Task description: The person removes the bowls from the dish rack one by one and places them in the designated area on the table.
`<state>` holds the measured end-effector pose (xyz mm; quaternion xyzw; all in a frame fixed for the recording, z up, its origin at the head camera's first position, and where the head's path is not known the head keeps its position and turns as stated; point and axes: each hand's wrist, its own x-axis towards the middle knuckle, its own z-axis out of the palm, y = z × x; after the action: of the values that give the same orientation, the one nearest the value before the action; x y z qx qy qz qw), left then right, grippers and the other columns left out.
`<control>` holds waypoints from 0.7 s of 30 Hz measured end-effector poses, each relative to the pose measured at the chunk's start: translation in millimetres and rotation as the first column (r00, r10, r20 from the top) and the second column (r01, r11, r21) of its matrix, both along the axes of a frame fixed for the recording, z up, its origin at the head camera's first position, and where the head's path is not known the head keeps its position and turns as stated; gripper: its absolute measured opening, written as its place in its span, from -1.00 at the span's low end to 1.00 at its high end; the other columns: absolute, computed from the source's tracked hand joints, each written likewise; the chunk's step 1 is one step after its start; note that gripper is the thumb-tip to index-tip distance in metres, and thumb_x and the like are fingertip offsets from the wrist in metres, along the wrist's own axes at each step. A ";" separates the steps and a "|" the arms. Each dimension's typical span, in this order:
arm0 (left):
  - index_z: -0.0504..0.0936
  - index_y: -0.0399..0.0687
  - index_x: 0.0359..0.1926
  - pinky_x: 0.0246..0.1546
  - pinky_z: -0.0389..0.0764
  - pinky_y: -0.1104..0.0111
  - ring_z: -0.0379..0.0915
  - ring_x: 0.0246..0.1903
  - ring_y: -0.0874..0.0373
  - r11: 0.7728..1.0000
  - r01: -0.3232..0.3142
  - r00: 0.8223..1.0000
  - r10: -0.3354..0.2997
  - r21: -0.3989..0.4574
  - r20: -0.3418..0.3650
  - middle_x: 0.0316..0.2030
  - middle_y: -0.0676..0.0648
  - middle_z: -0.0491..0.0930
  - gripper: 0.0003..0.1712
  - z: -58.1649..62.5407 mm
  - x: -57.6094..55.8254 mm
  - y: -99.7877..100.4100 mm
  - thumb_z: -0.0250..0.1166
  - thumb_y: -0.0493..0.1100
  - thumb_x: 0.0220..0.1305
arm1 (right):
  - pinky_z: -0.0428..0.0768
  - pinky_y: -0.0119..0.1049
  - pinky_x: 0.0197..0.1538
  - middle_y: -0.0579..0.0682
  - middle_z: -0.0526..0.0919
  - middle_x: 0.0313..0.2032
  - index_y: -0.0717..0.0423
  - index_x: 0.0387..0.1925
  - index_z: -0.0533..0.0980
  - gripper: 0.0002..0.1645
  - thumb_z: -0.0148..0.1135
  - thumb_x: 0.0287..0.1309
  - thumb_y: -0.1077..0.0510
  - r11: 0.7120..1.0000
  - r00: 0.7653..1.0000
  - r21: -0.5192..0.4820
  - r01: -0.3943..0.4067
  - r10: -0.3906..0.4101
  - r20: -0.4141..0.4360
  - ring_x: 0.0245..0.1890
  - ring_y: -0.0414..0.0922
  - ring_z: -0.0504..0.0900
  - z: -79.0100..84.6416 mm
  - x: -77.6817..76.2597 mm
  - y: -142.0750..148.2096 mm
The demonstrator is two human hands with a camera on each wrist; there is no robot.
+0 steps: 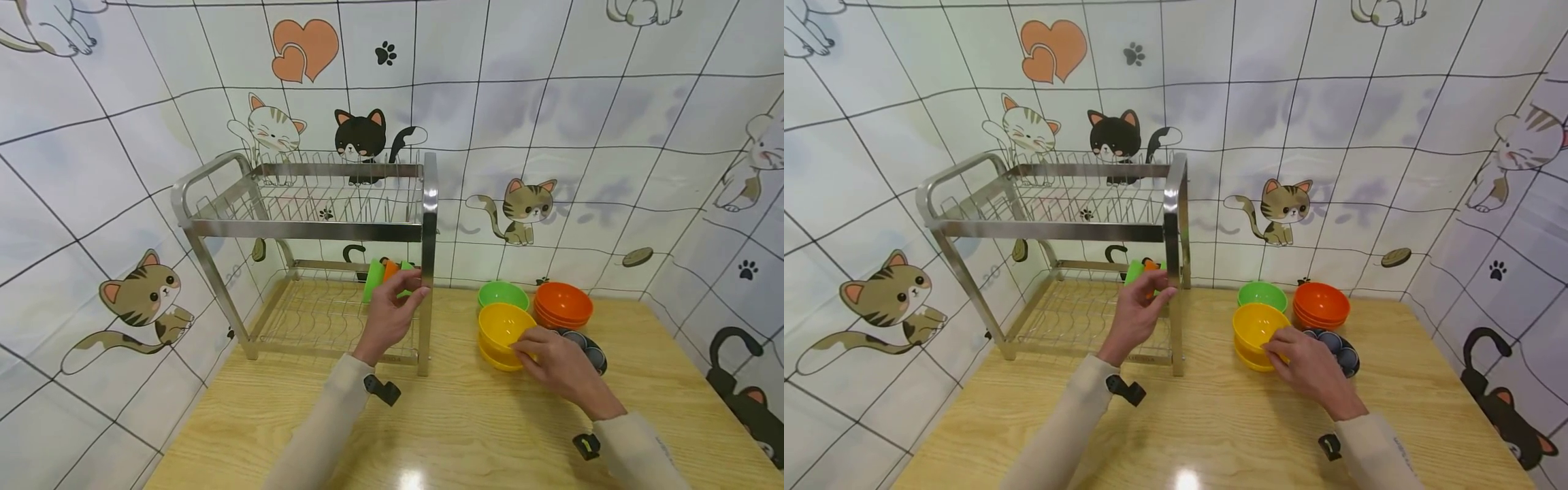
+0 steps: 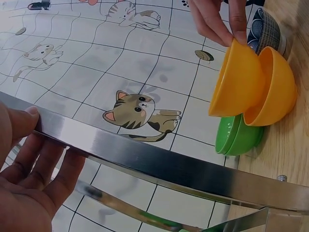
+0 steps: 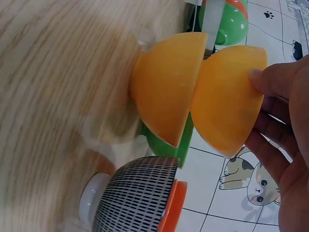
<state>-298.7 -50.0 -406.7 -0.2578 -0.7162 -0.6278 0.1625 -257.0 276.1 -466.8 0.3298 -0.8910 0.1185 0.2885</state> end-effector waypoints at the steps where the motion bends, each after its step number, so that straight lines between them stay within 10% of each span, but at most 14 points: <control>1: 0.61 -0.14 0.20 0.02 0.72 0.16 0.67 -0.07 -0.04 1.000 -0.001 1.000 0.001 -0.003 0.002 -0.12 -0.23 0.70 -0.64 0.2 0.1 0.2 0.31 -0.24 0.42 | 0.69 -0.34 -0.32 -0.18 0.66 -0.32 0.03 -0.36 0.77 -0.76 0.64 -0.15 0.28 1.000 1.000 0.005 0.010 -0.010 0.006 -0.36 -0.29 0.53 -1.5 0.2 0.4; 21: 0.61 -0.15 0.18 -0.12 0.73 0.36 0.67 -0.19 0.01 1.000 -0.031 0.998 0.030 -0.004 -0.051 -0.19 -0.22 0.70 -0.65 -5.2 -0.8 1.6 0.32 -0.22 0.41 | 0.73 -0.30 -0.26 -0.21 0.68 -0.32 0.02 -0.34 0.80 -0.74 0.64 -0.16 0.30 0.998 0.996 0.041 0.039 -0.042 0.075 -0.32 -0.27 0.58 -17.7 2.9 -1.5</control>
<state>-299.5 -48.4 -411.9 -0.2632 -0.7173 -0.6166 0.1898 -254.1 274.5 -484.5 0.3124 -0.9101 0.1075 0.2502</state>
